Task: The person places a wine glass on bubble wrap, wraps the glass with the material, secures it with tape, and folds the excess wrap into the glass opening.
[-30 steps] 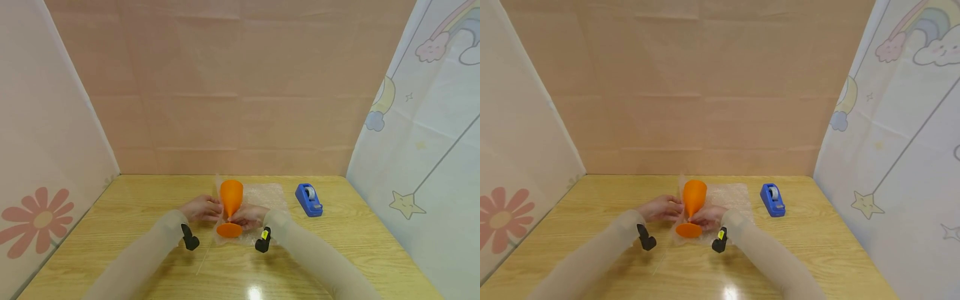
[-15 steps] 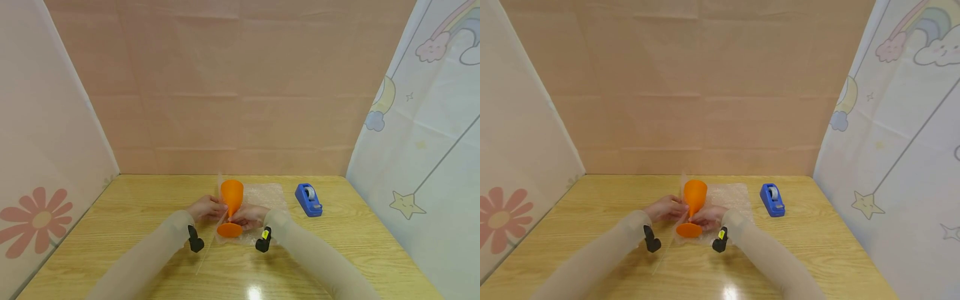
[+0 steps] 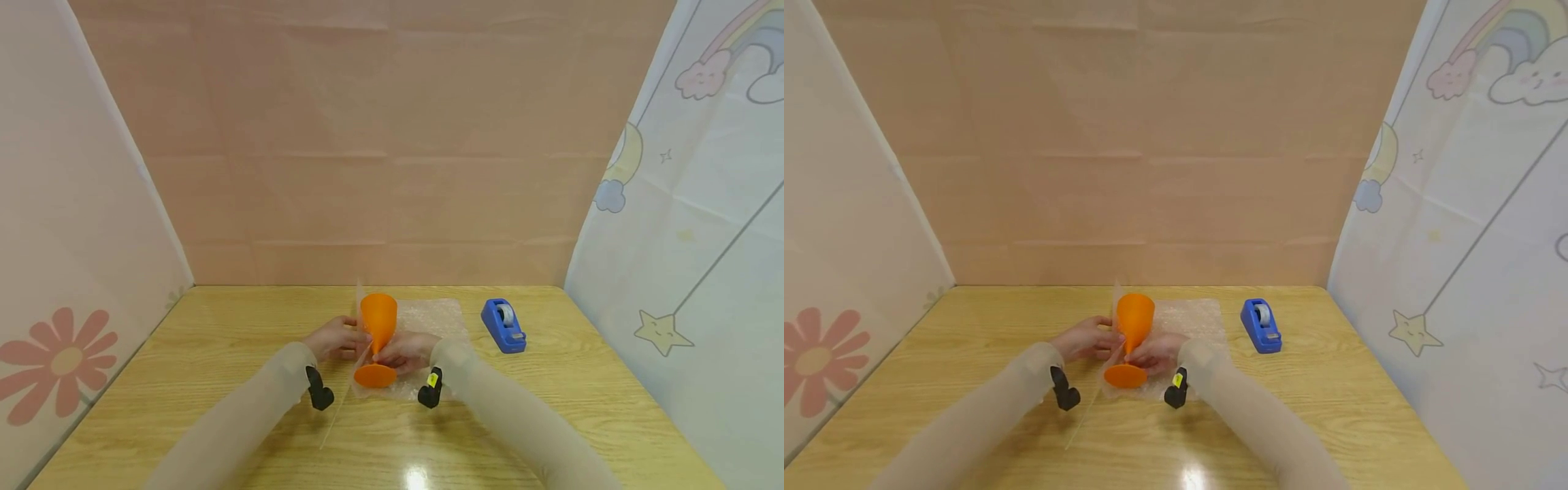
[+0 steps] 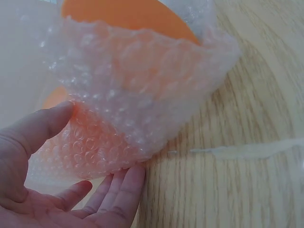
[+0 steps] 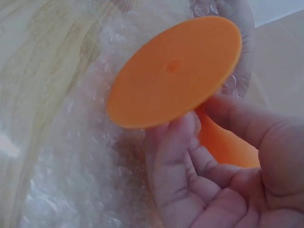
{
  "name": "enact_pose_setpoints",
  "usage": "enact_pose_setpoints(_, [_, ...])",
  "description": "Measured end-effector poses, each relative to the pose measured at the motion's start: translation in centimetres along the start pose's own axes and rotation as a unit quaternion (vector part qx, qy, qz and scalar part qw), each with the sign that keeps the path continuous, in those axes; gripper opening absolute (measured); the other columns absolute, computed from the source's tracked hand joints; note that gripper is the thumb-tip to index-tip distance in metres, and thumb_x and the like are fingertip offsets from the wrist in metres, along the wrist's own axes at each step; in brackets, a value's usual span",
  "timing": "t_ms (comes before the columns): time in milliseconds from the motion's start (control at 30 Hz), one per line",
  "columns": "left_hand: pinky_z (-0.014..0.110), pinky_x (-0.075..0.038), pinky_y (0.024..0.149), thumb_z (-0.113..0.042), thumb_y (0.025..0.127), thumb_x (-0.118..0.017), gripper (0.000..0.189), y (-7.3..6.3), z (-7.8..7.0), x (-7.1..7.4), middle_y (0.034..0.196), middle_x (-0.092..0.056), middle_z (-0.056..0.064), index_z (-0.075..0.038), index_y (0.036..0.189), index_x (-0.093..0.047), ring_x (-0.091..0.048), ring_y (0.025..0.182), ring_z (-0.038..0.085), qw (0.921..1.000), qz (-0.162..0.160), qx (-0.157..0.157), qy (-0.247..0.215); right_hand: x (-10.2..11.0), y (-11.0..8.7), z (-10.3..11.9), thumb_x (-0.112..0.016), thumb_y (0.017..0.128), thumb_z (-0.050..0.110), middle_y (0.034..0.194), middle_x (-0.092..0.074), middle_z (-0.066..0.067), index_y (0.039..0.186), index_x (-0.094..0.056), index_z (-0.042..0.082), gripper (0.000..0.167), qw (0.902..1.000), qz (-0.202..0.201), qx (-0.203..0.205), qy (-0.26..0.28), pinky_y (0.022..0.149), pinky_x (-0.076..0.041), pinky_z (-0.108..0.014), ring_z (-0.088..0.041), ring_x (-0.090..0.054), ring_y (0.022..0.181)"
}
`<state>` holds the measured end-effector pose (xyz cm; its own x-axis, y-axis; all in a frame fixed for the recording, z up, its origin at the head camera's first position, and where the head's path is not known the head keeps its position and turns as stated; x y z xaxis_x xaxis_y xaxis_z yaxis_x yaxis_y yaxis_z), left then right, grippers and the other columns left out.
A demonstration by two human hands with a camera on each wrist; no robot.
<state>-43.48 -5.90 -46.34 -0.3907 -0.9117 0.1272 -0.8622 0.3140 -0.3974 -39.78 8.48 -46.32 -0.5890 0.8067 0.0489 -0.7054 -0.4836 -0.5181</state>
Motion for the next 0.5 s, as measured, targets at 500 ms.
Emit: enact_pose_setpoints(500, [0.038, -0.054, 0.088, -0.017, 0.086, -0.073, 0.071, -0.1, -0.2, 0.2, 0.118, -0.058, 0.016, 0.002, 0.14, -0.031, -0.063, 0.094, 0.023, 0.9999, 0.009, -0.003, -0.014, 2.2, -1.4, 2.4, -0.064, 0.093, 0.035, 0.075, -0.056, -0.004, 0.105, -0.061, -0.005, 0.041, 0.986, -0.091, 0.017, -0.139, 0.07, -0.055, -0.027, -0.013, -0.054, 0.063])
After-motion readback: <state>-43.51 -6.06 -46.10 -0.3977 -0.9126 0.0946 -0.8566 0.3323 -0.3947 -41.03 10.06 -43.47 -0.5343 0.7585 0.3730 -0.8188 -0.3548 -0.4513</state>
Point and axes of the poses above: each hand's wrist, its own y-axis towards the middle knuckle, its own x-axis out of the back of the hand, z = x × y, the point moved 7 cm from there along y, towards the middle knuckle
